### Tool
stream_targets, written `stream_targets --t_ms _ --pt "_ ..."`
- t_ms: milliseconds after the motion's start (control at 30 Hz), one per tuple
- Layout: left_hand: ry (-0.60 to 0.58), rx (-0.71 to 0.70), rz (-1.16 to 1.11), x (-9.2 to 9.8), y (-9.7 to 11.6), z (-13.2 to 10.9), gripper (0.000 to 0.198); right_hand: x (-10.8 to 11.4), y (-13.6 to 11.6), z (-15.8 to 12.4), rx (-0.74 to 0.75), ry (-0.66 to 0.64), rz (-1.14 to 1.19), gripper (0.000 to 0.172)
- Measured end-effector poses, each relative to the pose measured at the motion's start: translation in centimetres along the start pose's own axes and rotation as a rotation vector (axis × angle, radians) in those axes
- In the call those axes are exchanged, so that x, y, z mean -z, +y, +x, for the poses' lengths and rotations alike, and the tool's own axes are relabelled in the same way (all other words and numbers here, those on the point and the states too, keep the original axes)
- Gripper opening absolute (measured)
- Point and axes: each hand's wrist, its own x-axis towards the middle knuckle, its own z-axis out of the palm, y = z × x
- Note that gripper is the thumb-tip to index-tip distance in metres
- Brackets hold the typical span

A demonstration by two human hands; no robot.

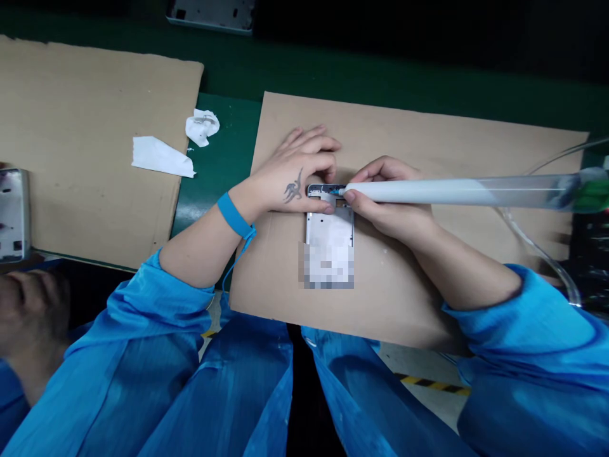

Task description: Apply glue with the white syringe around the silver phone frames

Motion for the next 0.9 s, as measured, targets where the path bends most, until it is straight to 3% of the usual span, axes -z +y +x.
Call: stream_targets --t_ms 900 --pt "-0.003 0.002 -0.003 0.02 -0.03 0.01 0.05 0.57 0.64 -0.1 0.003 0.0 -0.029 0.039"
